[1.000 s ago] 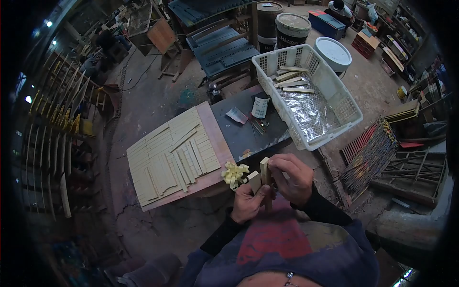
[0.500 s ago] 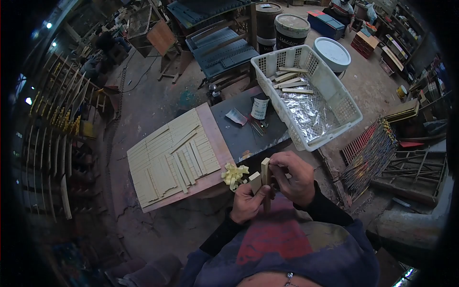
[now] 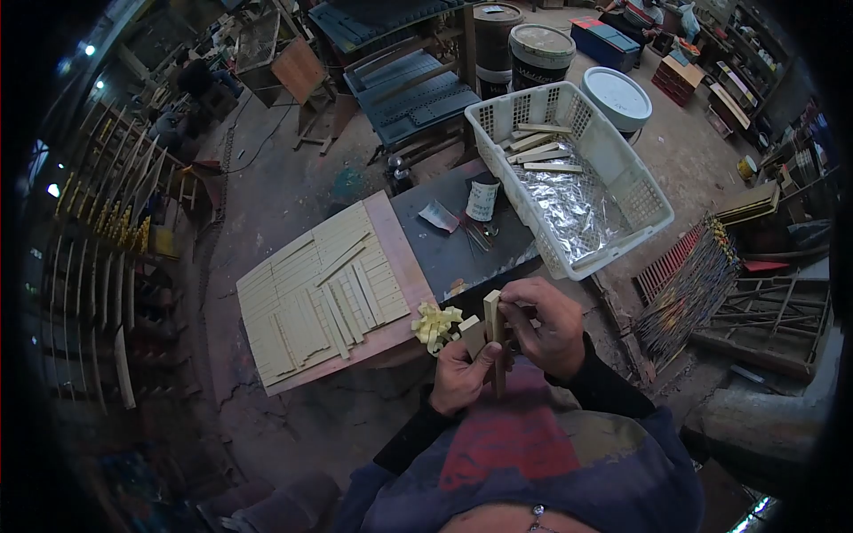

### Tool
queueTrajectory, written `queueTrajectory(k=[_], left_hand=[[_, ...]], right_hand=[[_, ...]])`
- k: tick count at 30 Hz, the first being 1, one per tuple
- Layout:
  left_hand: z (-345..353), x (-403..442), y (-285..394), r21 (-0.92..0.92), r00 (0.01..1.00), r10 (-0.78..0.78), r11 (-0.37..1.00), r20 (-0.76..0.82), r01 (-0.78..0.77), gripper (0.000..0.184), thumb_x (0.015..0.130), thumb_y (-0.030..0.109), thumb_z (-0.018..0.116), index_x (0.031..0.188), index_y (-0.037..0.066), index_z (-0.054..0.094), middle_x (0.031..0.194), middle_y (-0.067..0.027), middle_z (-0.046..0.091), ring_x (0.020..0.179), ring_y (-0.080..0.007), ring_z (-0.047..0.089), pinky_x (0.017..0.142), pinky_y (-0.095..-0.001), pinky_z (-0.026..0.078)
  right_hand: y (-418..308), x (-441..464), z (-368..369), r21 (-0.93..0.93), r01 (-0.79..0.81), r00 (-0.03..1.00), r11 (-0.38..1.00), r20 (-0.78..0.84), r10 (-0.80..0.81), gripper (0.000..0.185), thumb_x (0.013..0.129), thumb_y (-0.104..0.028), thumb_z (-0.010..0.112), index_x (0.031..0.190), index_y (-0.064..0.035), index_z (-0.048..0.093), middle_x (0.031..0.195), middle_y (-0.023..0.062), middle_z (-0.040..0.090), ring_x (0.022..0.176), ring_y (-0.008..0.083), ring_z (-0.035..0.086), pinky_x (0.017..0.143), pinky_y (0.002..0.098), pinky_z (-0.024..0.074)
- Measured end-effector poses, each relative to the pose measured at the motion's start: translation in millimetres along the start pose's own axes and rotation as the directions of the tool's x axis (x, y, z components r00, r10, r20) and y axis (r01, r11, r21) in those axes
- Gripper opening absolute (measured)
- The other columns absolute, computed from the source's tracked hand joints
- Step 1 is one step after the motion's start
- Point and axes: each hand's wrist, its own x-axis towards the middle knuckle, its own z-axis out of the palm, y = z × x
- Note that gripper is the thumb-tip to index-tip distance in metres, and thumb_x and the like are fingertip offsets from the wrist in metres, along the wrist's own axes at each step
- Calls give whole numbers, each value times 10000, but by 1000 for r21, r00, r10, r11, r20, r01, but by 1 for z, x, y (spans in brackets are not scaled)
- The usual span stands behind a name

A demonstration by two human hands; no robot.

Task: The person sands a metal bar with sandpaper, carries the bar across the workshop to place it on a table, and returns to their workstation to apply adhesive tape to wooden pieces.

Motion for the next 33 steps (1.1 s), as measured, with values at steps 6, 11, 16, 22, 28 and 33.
queueTrajectory(k=[6, 11, 16, 22, 28, 33], left_hand=[[-1, 0, -2, -5, 999, -35, 999, -4, 35, 284, 928, 240, 500, 999, -25, 572, 793, -58, 613, 700, -115, 580, 615, -244, 483], [1, 0, -5, -66, 998, -56, 996, -27, 54, 278, 927, 240, 503, 990, -21, 574, 788, -59, 611, 695, -115, 579, 621, -255, 487], [0, 2, 2, -12, 998, -65, 998, -20, 65, 275, 925, 245, 507, 965, -17, 578, 772, -51, 609, 685, -110, 577, 617, -253, 485], [-10, -3, -10, 70, 993, -114, 991, 23, 112, 372, 928, 223, 500, 1180, -51, 489, 758, -72, 620, 672, -132, 602, 606, -264, 504], [-9, -3, -9, 82, 989, -149, 986, 6, 148, 389, 933, 209, 492, 1226, -44, 461, 727, -67, 607, 622, -120, 589, 553, -250, 492], [-9, -4, -10, 89, 987, -159, 984, 16, 157, 363, 933, 203, 491, 1200, -42, 483, 685, -67, 594, 577, -110, 571, 514, -241, 469]], right_hand=[[3, 1, -5, -28, 3, 997, 1000, 71, -1, 204, 750, 86, 623, 916, -4, 544, 847, 114, 604, 720, 181, 634, 565, 252, 533], [1, 3, -7, 18, -62, 997, 998, 43, 61, 181, 741, 70, 644, 884, -6, 564, 840, 103, 606, 712, 165, 634, 565, 250, 536], [3, 11, -17, -6, -87, 990, 996, 112, 87, 176, 722, 58, 668, 856, -7, 573, 835, 91, 604, 717, 153, 632, 553, 242, 533], [10, 20, -32, -44, -89, 950, 995, 297, 98, 170, 711, 48, 676, 826, -16, 569, 779, 61, 574, 687, 147, 613, 553, 236, 520], [14, 21, -29, -88, -15, 943, 996, 330, 43, 170, 686, -12, 680, 790, -15, 546, 744, 89, 539, 622, 244, 585, 534, 304, 479], [23, 19, -22, -80, 25, 946, 996, 325, 3, 199, 637, 62, 648, 743, -18, 501, 682, 63, 501, 549, 157, 539, 473, 252, 437]])
